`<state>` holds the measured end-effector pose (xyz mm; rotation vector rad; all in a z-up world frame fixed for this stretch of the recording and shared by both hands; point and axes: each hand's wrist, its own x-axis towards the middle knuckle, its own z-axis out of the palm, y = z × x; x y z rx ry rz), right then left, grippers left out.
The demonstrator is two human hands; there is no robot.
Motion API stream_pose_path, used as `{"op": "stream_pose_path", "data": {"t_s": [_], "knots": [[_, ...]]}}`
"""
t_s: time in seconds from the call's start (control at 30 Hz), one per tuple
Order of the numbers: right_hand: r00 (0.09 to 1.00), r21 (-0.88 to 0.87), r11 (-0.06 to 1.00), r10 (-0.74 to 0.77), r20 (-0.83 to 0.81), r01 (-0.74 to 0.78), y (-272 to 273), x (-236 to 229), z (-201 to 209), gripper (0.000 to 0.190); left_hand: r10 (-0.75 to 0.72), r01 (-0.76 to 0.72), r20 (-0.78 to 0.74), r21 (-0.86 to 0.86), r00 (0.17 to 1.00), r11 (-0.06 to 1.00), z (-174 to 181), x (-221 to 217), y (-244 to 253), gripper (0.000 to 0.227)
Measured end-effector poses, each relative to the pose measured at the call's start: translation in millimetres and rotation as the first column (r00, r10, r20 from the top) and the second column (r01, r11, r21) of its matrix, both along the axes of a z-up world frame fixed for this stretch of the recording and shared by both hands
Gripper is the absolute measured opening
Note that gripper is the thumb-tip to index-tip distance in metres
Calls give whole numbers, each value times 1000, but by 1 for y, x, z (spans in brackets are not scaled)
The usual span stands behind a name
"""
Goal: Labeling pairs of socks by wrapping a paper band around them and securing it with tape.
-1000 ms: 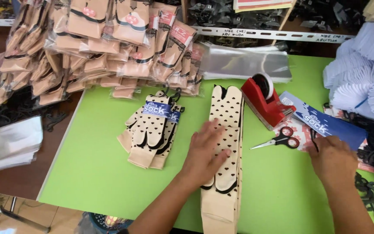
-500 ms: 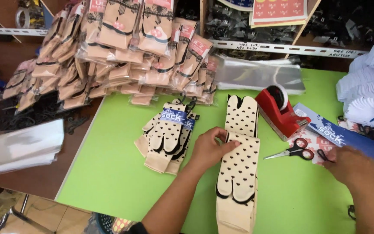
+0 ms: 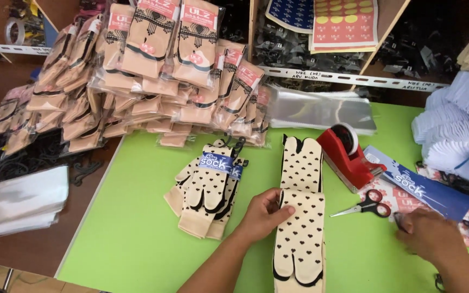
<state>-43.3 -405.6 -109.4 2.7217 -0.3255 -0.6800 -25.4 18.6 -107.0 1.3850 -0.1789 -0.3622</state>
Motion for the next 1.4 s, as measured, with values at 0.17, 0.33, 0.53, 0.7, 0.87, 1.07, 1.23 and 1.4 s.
{"op": "stream_pose_path", "data": {"t_s": [0.17, 0.33, 0.53, 0.7, 0.87, 1.07, 1.23, 1.4], "knots": [[947, 431, 893, -241, 211, 131, -21, 6, -19, 27, 11, -11, -109, -3, 994, 1000, 19, -5, -2, 28], [865, 947, 175, -388, 318, -269, 86, 1, 78, 15, 17, -17, 2, 379, 1000, 925, 80, -21, -15, 46], [883, 870, -181, 15, 469, -459, 181, 11, 134, 22, -100, -97, 264, 640, 959, 762, 98, -29, -38, 31], [919, 905, -181, 17, 395, -385, 182, 22, 129, 16, -44, -171, 322, 609, 946, 774, 90, -34, -42, 32], [444, 356, 266, 555, 704, -896, 156, 30, 123, 34, 6, -219, 462, 408, 887, 886, 79, -37, -40, 27], [340, 172, 410, 383, 859, -896, 169, 11, 96, 59, 31, -47, 46, 401, 998, 915, 60, -14, -22, 22], [475, 443, 180, 439, 763, -878, 215, -47, 66, 28, -94, -311, 493, 672, 865, 672, 66, -16, -13, 54], [338, 292, 172, 541, 770, -941, 232, -74, 62, 10, -567, 61, 227, 894, 792, 443, 69, -22, -20, 59]]}}
